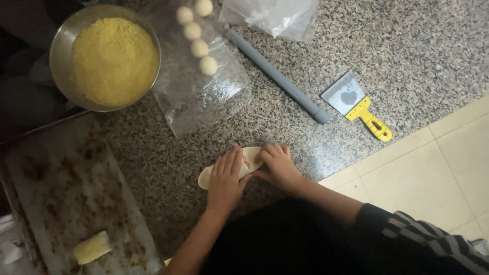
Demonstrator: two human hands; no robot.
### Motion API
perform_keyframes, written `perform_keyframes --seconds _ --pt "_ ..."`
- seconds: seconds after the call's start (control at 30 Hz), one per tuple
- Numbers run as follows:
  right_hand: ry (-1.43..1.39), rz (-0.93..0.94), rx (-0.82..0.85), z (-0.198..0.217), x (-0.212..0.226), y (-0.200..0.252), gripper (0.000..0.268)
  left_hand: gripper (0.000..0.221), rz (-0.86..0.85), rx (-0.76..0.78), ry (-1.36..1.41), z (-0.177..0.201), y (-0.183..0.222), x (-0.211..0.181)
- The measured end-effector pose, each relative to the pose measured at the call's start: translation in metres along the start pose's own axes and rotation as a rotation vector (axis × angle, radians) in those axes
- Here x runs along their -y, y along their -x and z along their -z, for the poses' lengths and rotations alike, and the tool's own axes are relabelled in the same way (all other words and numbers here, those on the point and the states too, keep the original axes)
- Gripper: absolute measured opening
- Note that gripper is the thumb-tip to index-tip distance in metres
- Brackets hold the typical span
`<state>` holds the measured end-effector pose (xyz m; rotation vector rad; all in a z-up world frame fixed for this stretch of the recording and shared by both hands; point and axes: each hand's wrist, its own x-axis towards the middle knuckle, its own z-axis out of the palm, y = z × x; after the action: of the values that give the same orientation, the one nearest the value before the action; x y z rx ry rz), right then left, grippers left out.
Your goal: Preparing sausage rolls by rolling out dough, adding sausages, and rolling them up before placing them on a baking tray.
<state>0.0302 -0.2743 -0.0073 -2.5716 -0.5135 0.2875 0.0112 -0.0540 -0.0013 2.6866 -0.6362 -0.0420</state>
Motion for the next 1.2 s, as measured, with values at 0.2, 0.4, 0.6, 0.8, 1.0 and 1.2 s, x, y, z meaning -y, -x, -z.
perform_keyframes --seconds 0.2,0.4,0.6,0.8,1.0,1.2 --pt "-0.065 0.01 -0.097 -0.014 -0.019 -0.014 0.056 0.089 0.046 0.048 0.108 0.013 -0.008 -0.007" --pt "-0.092 -0.109 0.065 0.004 -0.019 -0.019 0.059 0.089 0.021 0.043 0.062 0.019 -0.016 -0.012" --pt "-0.097 -0.176 0.086 0.023 -0.021 0.001 0.055 0.087 -0.009 -0.018 0.037 0.022 -0.018 -0.016" --pt "-0.071 -0.198 0.062 0.014 -0.024 0.006 0.06 0.085 -0.028 -0.041 0.061 0.021 -0.021 -0.017" --pt "-0.097 -0.171 0.005 0.011 -0.025 -0.001 0.068 0.078 0.065 -0.07 0.163 0.018 -0.023 -0.02" --pt "-0.126 -0.107 -0.012 0.011 -0.021 -0.006 0.073 0.077 0.096 -0.057 0.195 0.026 -0.026 -0.021"
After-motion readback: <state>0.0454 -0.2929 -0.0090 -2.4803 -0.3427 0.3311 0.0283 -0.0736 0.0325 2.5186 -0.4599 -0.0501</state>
